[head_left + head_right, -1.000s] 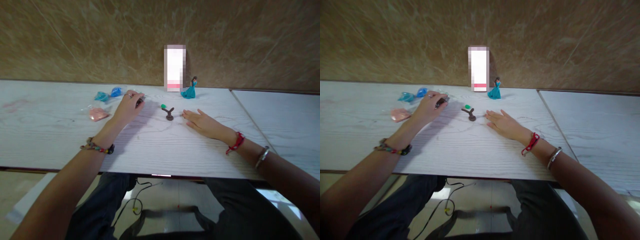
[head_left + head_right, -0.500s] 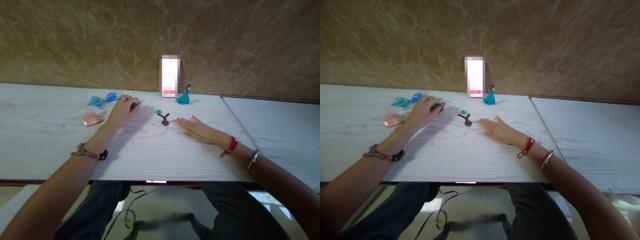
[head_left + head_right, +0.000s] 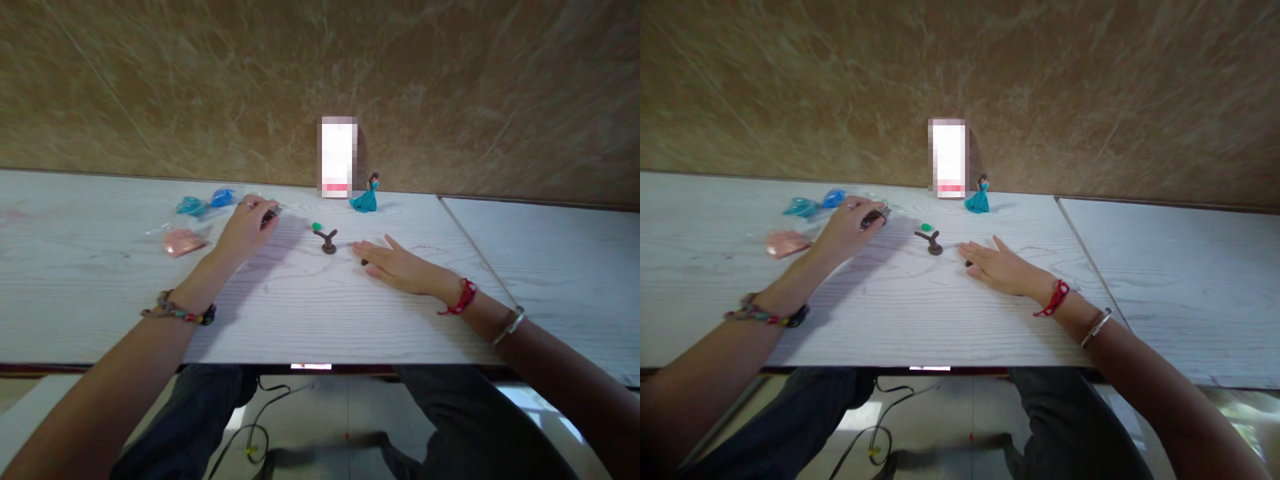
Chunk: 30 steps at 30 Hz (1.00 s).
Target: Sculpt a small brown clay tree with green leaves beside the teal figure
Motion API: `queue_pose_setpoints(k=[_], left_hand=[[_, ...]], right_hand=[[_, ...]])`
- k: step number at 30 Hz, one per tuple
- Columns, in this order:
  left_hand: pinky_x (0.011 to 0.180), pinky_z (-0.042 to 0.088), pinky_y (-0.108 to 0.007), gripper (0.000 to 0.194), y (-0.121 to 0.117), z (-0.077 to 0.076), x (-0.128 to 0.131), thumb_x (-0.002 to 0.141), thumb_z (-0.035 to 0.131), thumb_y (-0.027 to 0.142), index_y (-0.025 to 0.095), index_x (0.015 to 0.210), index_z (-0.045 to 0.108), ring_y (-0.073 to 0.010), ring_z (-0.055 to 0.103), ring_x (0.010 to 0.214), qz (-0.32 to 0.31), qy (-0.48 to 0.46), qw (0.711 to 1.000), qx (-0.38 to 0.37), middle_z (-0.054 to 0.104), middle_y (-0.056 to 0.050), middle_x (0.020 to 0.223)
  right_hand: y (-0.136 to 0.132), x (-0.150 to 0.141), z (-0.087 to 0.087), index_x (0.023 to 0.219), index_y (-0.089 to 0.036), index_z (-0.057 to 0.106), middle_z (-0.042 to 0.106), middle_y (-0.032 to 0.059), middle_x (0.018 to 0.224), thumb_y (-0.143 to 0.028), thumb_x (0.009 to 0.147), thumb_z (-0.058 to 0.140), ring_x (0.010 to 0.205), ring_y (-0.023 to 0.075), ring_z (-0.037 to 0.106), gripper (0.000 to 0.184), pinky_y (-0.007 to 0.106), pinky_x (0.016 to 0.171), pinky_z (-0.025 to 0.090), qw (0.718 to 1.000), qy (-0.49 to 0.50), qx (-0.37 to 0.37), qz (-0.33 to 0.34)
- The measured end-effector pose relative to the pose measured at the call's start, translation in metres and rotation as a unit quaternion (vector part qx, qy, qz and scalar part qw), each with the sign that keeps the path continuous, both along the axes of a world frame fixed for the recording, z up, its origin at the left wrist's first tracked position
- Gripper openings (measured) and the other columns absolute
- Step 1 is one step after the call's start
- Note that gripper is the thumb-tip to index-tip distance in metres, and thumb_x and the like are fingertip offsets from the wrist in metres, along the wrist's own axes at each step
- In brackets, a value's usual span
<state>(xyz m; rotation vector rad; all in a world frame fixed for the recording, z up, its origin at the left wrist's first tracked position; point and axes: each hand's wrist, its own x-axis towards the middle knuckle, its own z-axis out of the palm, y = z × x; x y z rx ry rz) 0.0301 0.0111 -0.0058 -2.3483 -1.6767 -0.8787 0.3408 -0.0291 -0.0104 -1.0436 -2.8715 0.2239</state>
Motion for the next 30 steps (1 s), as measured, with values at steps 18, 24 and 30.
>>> queue_pose_setpoints(k=[18,24,30], left_hand=[[0.089,0.042,-0.035,0.026,0.000,0.000,0.000,0.079,0.044,0.023,0.021,0.102,0.056,-0.0200,0.050,0.100,-0.004,0.002,1.000,0.000,0.052,-0.007,0.102],[0.089,0.042,-0.035,0.026,-0.001,0.000,0.000,0.080,0.044,0.025,0.019,0.101,0.056,-0.0206,0.049,0.101,-0.005,0.002,1.000,-0.008,0.052,-0.008,0.101],[0.086,0.043,-0.035,0.025,0.000,-0.001,0.000,0.079,0.043,0.024,0.021,0.100,0.056,-0.0200,0.049,0.099,-0.002,0.000,1.000,-0.007,0.052,-0.007,0.101]], right_hand=[[0.007,-0.012,-0.002,0.115,-0.017,0.056,0.057,0.0075,0.119,-0.020,0.086,0.037,0.113,0.0197,0.051,0.035,0.040,0.101,0.036,0.993,0.083,0.042,-0.069],[0.005,-0.011,-0.002,0.125,-0.019,0.045,0.043,0.0063,0.133,-0.025,0.089,0.033,0.124,0.0193,0.039,0.039,0.047,0.104,0.026,0.998,0.047,0.017,-0.031],[-0.001,-0.007,-0.002,0.134,-0.023,0.031,0.032,0.0046,0.140,-0.033,0.091,0.025,0.130,0.0184,0.027,0.044,0.049,0.106,0.019,0.999,0.026,-0.025,0.023]])
